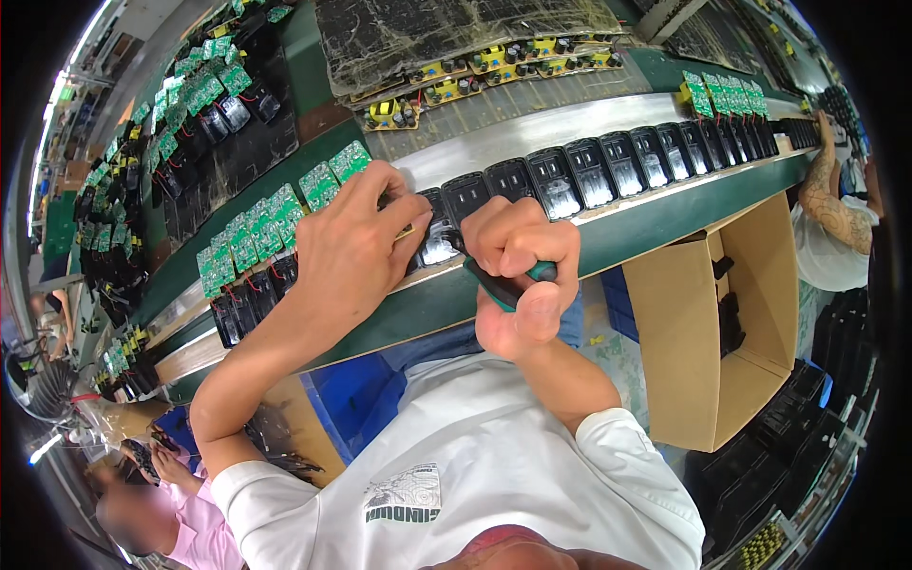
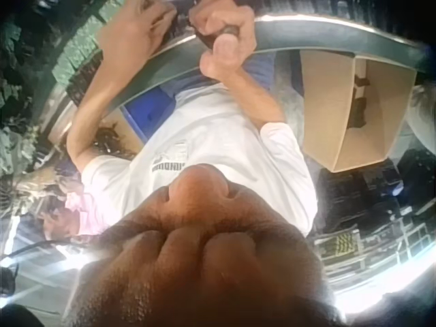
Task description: Assembling and placing circuit boards into a production line fixture using hand tools.
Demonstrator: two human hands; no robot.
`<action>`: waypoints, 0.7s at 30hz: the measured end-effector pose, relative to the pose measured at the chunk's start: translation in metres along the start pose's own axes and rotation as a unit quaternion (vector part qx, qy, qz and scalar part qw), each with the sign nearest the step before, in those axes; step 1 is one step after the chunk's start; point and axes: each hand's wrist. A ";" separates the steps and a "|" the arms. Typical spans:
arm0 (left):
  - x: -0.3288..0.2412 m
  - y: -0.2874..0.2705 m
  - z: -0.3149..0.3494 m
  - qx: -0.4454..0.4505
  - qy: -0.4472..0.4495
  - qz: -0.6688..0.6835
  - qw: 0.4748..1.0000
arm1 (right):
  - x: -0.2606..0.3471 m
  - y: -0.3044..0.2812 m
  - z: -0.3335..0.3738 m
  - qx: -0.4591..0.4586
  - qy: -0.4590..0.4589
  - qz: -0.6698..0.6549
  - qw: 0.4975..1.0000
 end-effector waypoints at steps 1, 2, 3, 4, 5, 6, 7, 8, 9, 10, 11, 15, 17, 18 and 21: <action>0.000 0.000 -0.001 0.000 0.000 0.000 1.000 | 0.001 0.000 0.000 0.000 0.001 0.000 1.000; 0.000 0.000 -0.001 0.007 -0.001 -0.004 1.000 | 0.003 0.000 -0.001 0.003 0.010 0.010 1.000; -0.001 -0.001 -0.002 0.013 -0.002 -0.008 1.000 | 0.005 0.000 -0.001 0.006 0.019 0.019 1.000; -0.001 -0.002 -0.003 0.019 -0.003 -0.012 1.000 | 0.006 0.000 -0.001 0.009 0.028 0.028 0.999; -0.001 -0.002 -0.004 0.025 -0.004 -0.017 1.000 | 0.007 0.000 -0.001 0.013 0.038 0.037 0.999; -0.001 -0.003 -0.005 0.025 -0.004 -0.017 1.000 | 0.007 0.000 -0.001 0.013 0.039 0.037 0.998; -0.001 -0.003 -0.006 0.031 -0.005 -0.017 0.999 | 0.007 -0.001 -0.001 0.013 0.038 0.037 0.998; -0.001 -0.003 -0.008 0.037 -0.005 -0.017 0.999 | 0.007 -0.001 -0.001 0.014 0.038 0.038 0.998; -0.001 -0.004 -0.009 0.043 -0.005 -0.017 0.999 | 0.006 -0.001 -0.001 0.014 0.038 0.038 0.998; -0.001 -0.004 -0.010 0.049 -0.006 -0.017 0.999 | 0.006 -0.001 -0.001 0.014 0.038 0.038 0.998; -0.001 -0.004 -0.010 0.049 -0.007 -0.017 0.999 | 0.006 -0.001 -0.001 0.015 0.039 0.038 0.998; 0.000 -0.005 -0.011 0.061 -0.002 -0.027 0.998 | 0.005 0.000 -0.003 0.025 0.035 0.015 0.999; 0.000 -0.006 -0.013 0.069 -0.005 -0.024 0.997 | 0.001 0.003 -0.010 0.016 0.046 0.027 0.998; 0.000 -0.007 -0.013 0.078 -0.008 -0.022 0.997 | -0.002 0.006 -0.016 0.007 0.056 0.039 0.998; 0.000 -0.008 -0.016 0.094 -0.011 -0.018 0.995 | -0.008 0.012 -0.028 -0.012 0.074 0.063 0.995</action>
Point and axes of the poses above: each hand's wrist, its own z-axis away from the middle knuckle, its own y-axis out of the palm, x = y × z, and after that the axes turned 2 degrees about -x, right-handed
